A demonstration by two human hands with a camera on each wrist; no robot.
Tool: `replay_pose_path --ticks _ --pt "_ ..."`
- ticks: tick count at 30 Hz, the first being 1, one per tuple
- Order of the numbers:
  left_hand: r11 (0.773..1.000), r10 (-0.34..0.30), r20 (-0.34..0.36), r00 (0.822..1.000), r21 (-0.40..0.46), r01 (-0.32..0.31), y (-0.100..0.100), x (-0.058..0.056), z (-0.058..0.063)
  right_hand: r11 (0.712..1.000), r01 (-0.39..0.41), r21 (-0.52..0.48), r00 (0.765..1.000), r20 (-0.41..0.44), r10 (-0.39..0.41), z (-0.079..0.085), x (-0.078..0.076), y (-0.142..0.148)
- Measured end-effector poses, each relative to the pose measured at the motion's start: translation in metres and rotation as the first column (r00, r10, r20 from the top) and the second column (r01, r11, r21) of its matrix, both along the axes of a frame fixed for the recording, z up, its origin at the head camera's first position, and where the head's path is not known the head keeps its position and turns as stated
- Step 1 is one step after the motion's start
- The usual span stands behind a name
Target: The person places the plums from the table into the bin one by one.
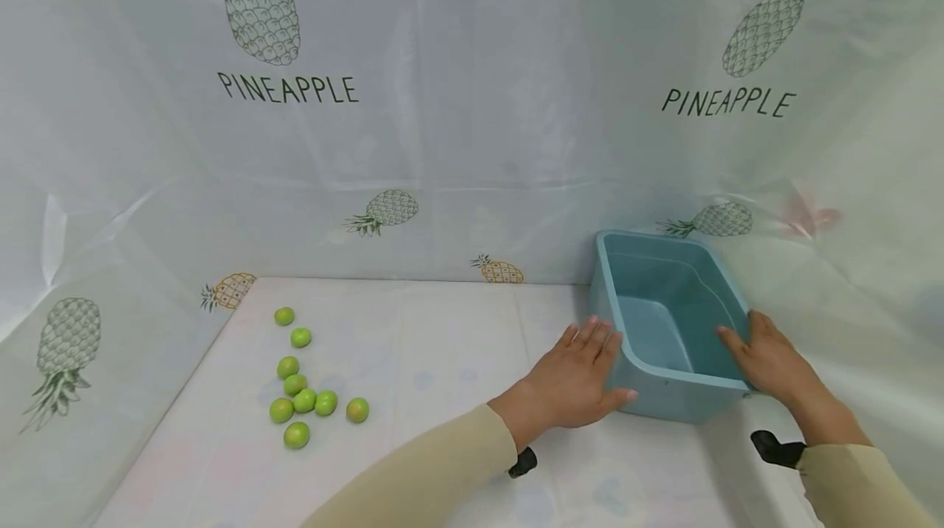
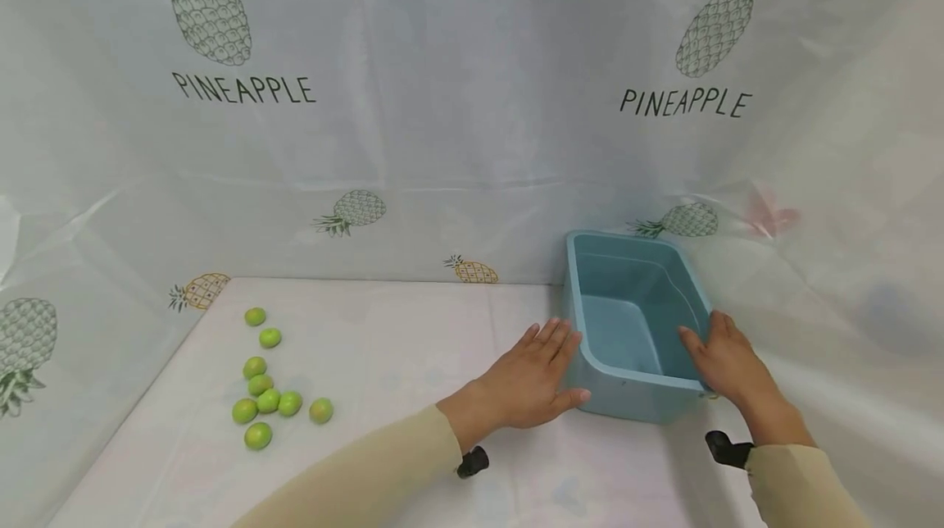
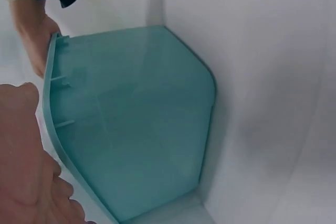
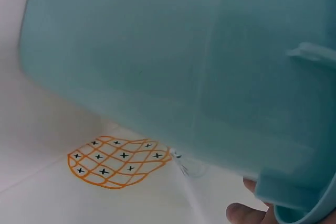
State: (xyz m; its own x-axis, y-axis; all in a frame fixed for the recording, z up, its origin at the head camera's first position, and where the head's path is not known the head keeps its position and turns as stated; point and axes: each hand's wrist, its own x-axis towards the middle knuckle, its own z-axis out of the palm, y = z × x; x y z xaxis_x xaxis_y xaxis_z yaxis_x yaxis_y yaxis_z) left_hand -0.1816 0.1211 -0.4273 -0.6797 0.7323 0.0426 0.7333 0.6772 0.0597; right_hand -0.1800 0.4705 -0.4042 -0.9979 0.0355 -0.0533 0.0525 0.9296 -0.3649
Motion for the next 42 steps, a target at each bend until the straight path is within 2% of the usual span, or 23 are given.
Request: replay_pose_path --ticks 6,12,19,26,32,42 --pt "0.998 0.032 0.04 0.999 0.044 -0.034 -0.007 -0.005 -0.002 0.999 -0.001 -0.04 1.0 0.026 0.002 -0.001 -0.001 -0.019" --pt "0.992 0.069 0.042 0.997 0.102 -0.073 -0.019 -0.007 -0.004 0.999 -0.016 -0.047 1.0 -0.003 0.016 -0.004 0.004 -0.049" --pt "0.975 0.146 0.069 0.987 0.159 -0.156 -0.039 -0.004 -0.001 0.997 -0.076 -0.029 0.996 -0.054 0.075 -0.004 0.01 -0.091" --pt "0.963 0.194 0.131 0.972 0.161 -0.214 -0.065 -0.001 0.006 0.987 -0.156 -0.024 0.985 -0.073 0.154 -0.001 0.016 -0.121" --pt "0.951 0.21 0.151 0.966 0.197 -0.237 -0.089 0.006 0.006 0.975 -0.22 -0.03 0.972 -0.088 0.217 -0.002 0.021 -0.14" --pt "0.932 0.24 0.158 0.958 0.239 -0.273 -0.122 0.023 0.004 0.965 -0.264 0.005 0.958 -0.115 0.263 -0.005 0.027 -0.17"
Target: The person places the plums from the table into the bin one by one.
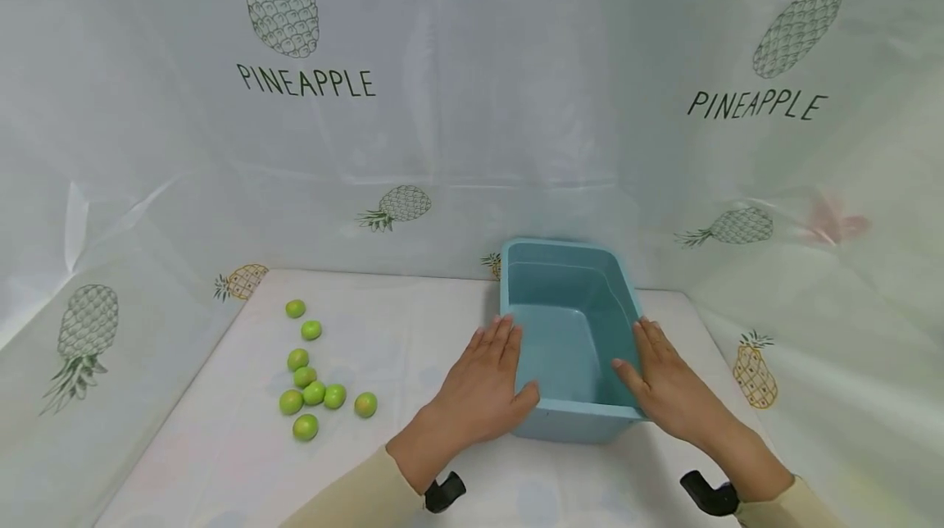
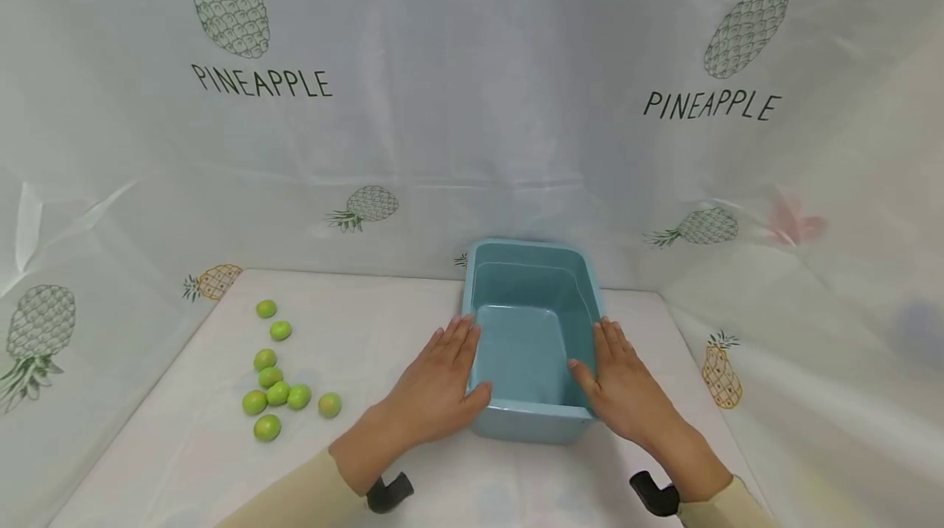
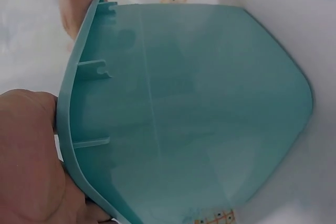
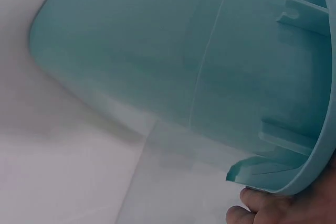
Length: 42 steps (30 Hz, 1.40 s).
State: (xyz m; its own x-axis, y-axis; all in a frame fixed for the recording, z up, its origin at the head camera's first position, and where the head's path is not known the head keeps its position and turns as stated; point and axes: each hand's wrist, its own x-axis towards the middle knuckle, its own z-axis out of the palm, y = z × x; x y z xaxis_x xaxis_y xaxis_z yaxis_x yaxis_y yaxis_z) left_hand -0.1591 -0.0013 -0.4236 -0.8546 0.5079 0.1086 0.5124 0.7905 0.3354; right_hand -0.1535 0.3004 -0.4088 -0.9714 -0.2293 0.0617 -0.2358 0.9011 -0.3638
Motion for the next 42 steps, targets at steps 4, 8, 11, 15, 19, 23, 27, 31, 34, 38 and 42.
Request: replay_pose_path --ticks 4,8,11,15,19,23,27,31,34,38,42 --pt "1.0 0.018 -0.01 1.0 0.007 -0.018 -0.019 0.006 0.0 1.0 -0.02 0.023 1.0 -0.024 0.02 0.0 0.004 -0.017" --pt "0.999 0.033 -0.026 0.999 0.01 -0.033 -0.037 0.013 0.0 0.999 -0.044 0.019 0.999 -0.032 0.045 0.0 0.007 -0.033" --pt "0.999 0.046 -0.031 0.998 0.011 -0.045 -0.05 0.018 0.001 0.998 -0.062 0.015 0.997 -0.037 0.063 0.0 0.007 -0.044" --pt "0.998 0.067 -0.033 0.997 0.005 -0.067 -0.064 0.025 0.001 0.996 -0.089 0.026 0.995 -0.045 0.09 0.001 0.008 -0.058" --pt "0.996 0.087 -0.03 0.996 -0.008 -0.087 -0.074 0.029 0.0 0.99 -0.121 0.078 0.99 -0.068 0.126 0.003 0.009 -0.065" --pt "0.995 0.097 -0.032 0.995 -0.006 -0.097 -0.079 0.032 0.0 0.974 -0.152 0.168 0.978 -0.115 0.172 0.007 0.004 -0.066" --pt "0.995 0.102 -0.038 0.994 0.008 -0.101 -0.082 0.034 0.002 0.96 -0.177 0.218 0.965 -0.153 0.212 0.01 -0.013 -0.062" --pt "0.994 0.109 -0.035 0.993 0.007 -0.109 -0.082 0.034 0.002 0.96 -0.194 0.2 0.962 -0.153 0.226 0.009 -0.038 -0.059" --pt "0.994 0.11 -0.023 0.994 -0.001 -0.11 -0.084 0.034 0.002 0.966 -0.19 0.173 0.968 -0.13 0.214 0.009 -0.053 -0.059" --pt "0.995 0.104 -0.004 0.995 0.0 -0.104 -0.086 0.033 0.002 0.972 -0.176 0.158 0.976 -0.098 0.193 0.008 -0.062 -0.06" --pt "0.995 0.103 0.008 0.995 -0.006 -0.102 -0.091 0.036 0.003 0.971 -0.17 0.17 0.977 -0.101 0.188 0.008 -0.059 -0.064"
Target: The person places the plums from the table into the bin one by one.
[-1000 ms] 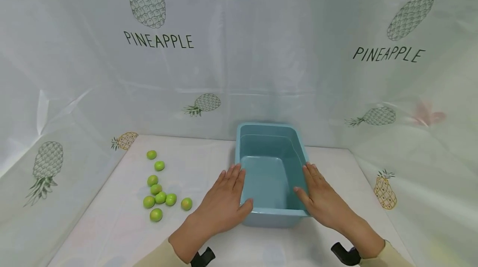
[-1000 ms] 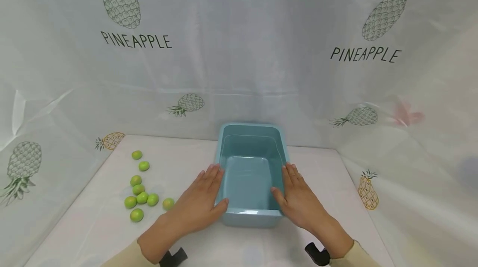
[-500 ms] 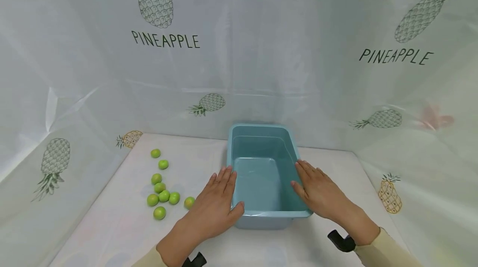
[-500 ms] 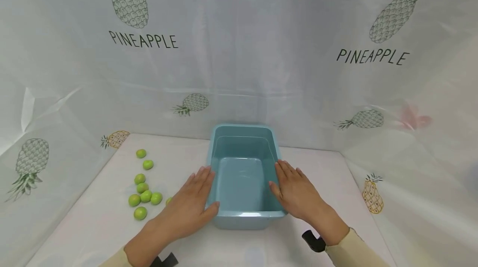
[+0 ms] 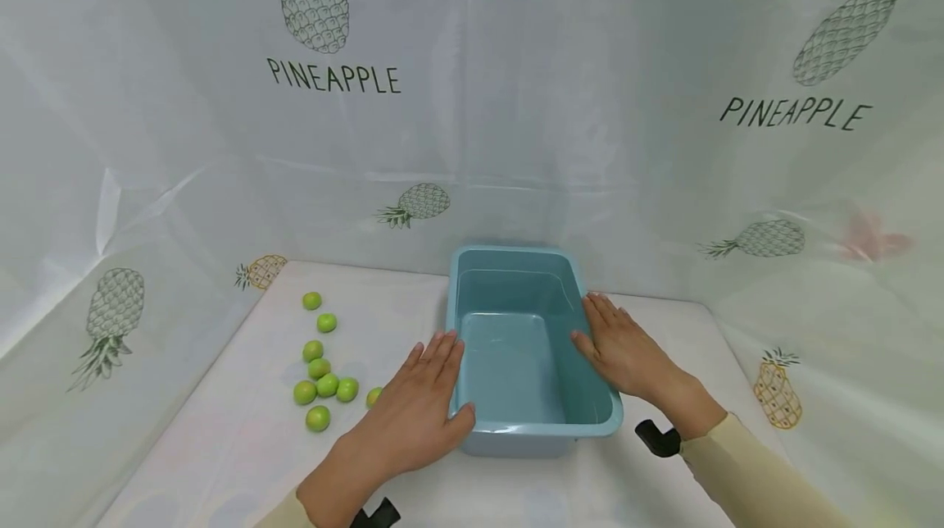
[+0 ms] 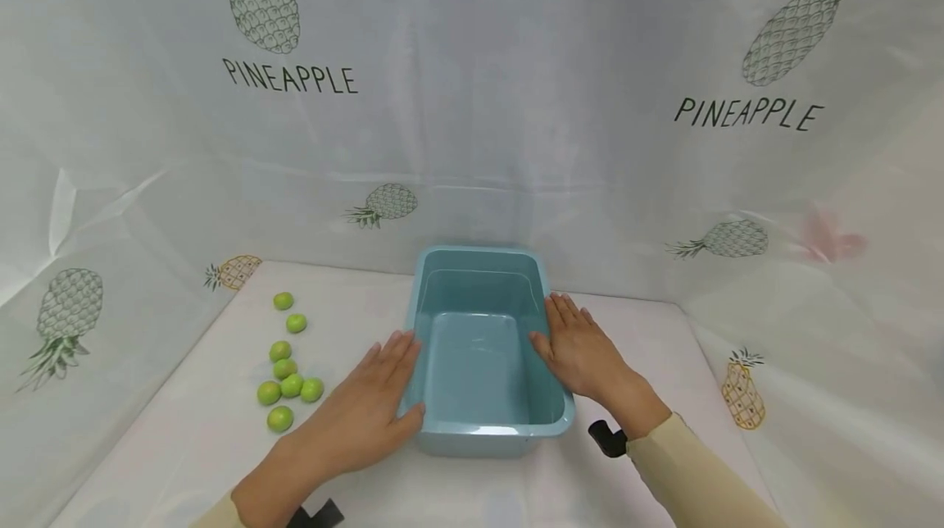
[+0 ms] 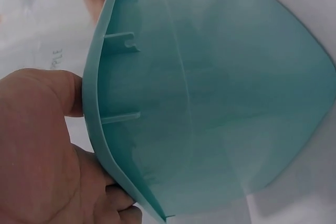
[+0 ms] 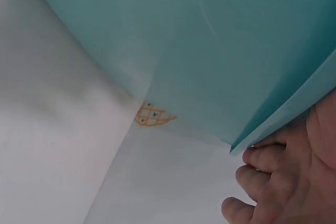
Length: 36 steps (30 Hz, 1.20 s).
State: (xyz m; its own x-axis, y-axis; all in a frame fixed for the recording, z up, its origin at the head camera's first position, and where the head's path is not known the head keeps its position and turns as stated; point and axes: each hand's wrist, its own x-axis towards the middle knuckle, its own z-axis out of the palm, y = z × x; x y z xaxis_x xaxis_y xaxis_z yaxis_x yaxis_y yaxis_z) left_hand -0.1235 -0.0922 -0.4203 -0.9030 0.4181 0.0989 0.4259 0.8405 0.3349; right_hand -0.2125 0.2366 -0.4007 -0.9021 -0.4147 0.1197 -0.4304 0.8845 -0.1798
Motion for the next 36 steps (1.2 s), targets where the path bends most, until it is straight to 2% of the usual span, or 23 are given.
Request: replay_pose_path --ticks 7,11,14,16,20,23,25,29,33,36 --pt "0.999 -0.037 0.031 0.999 -0.004 0.038 -0.007 0.007 0.004 0.998 0.004 0.057 0.999 -0.051 -0.002 0.0 0.014 -0.003" --pt "0.998 -0.07 0.038 0.997 -0.005 0.07 -0.013 0.003 0.008 0.998 0.011 0.066 0.998 -0.062 -0.007 0.002 0.012 -0.006" --pt "0.998 -0.066 0.028 0.997 0.003 0.066 -0.023 -0.004 0.011 0.998 0.02 0.058 0.999 -0.048 -0.018 0.002 0.006 -0.01" --pt "0.999 -0.033 0.005 0.999 0.013 0.033 -0.033 -0.01 0.014 0.999 0.032 0.043 0.999 -0.032 -0.031 0.001 0.002 -0.013" --pt "0.999 0.044 -0.087 0.995 -0.004 -0.045 -0.064 -0.024 0.014 0.998 0.06 0.011 0.998 -0.007 -0.06 -0.002 0.0 -0.016" --pt "0.996 0.067 -0.138 0.988 -0.047 -0.074 -0.093 -0.035 0.01 0.997 0.075 -0.004 0.997 -0.005 -0.075 -0.004 0.0 -0.019" --pt "0.993 0.063 -0.143 0.988 -0.088 -0.076 -0.109 -0.04 0.007 0.997 0.082 -0.009 0.997 -0.009 -0.082 -0.004 0.0 -0.019" --pt "0.976 -0.018 -0.198 0.98 -0.215 -0.026 -0.131 -0.047 -0.006 0.996 0.092 -0.013 0.996 -0.019 -0.093 -0.005 0.002 -0.021" --pt "0.937 -0.163 -0.285 0.945 -0.344 0.058 -0.139 -0.053 -0.027 0.995 0.101 -0.007 0.994 -0.034 -0.101 -0.006 0.002 -0.021" --pt "0.907 -0.234 -0.291 0.928 -0.409 0.101 -0.138 -0.055 -0.041 0.995 0.099 -0.002 0.994 -0.042 -0.099 -0.008 0.002 -0.021"
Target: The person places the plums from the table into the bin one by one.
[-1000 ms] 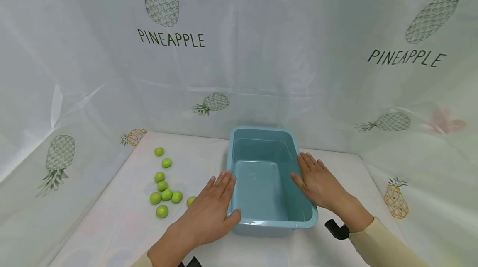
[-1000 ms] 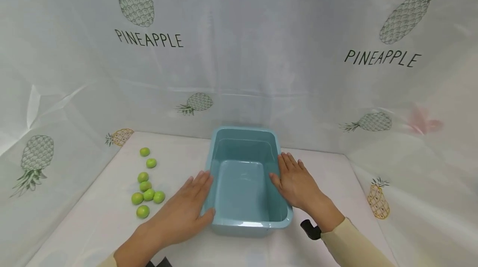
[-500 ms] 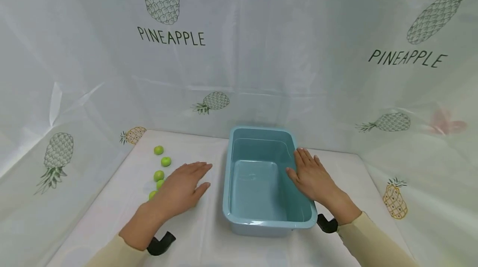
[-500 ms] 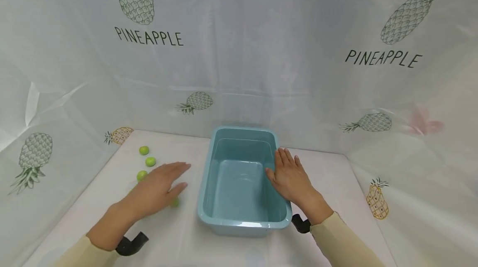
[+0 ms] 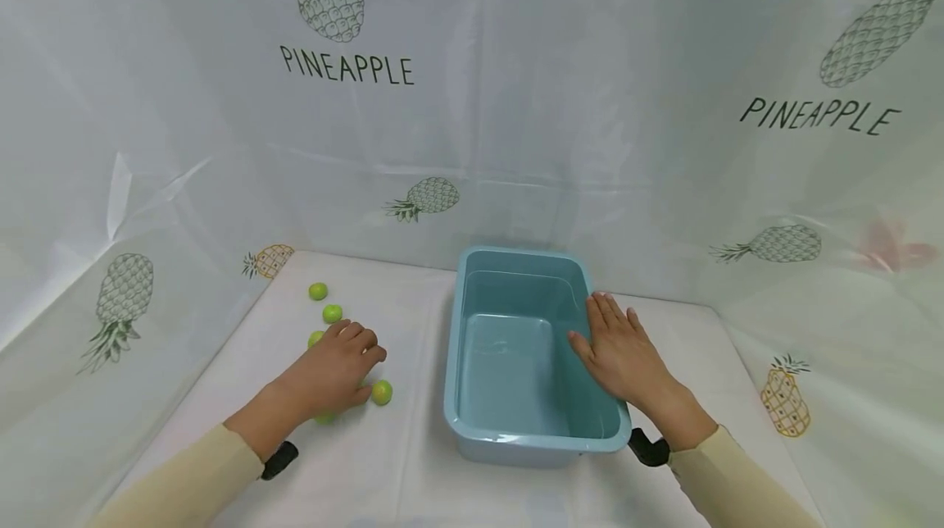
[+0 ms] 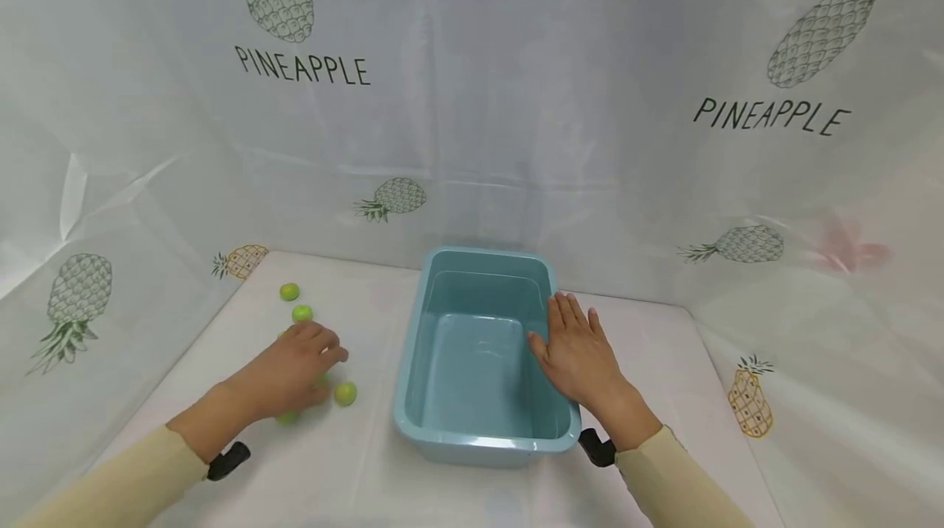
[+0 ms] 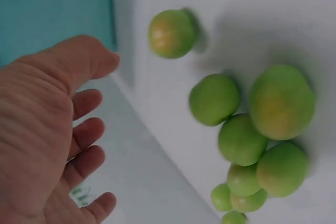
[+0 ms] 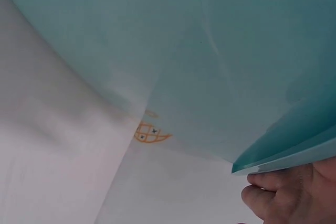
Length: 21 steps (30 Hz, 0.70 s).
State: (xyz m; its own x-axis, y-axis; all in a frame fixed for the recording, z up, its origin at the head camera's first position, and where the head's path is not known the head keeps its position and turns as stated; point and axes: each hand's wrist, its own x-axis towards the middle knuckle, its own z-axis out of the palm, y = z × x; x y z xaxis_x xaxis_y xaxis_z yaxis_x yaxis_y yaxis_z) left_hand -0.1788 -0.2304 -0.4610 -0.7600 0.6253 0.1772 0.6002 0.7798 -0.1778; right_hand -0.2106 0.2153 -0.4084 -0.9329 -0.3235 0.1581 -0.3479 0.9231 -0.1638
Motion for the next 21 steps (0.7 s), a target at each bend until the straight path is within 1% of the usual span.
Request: replay_pose_path --ticks 5,11,16,21 --pt "0.996 -0.013 0.02 1.0 -0.091 0.015 0.006 -0.005 -0.013 1.0 -0.001 0.0 1.0 -0.013 0.001 -0.001 -0.002 0.002" --pt "0.989 -0.013 0.024 1.0 -0.15 0.017 0.01 -0.007 -0.022 1.0 -0.015 0.023 1.0 -0.003 0.015 0.001 -0.002 0.002" --pt "0.986 -0.008 0.04 0.999 -0.165 0.015 0.014 -0.006 -0.024 0.997 -0.055 0.062 0.998 0.007 0.054 0.007 0.0 0.008" --pt "0.984 0.019 0.051 0.998 -0.179 -0.009 0.014 -0.007 -0.026 0.993 -0.069 0.094 0.998 -0.003 0.07 0.009 0.001 0.011"
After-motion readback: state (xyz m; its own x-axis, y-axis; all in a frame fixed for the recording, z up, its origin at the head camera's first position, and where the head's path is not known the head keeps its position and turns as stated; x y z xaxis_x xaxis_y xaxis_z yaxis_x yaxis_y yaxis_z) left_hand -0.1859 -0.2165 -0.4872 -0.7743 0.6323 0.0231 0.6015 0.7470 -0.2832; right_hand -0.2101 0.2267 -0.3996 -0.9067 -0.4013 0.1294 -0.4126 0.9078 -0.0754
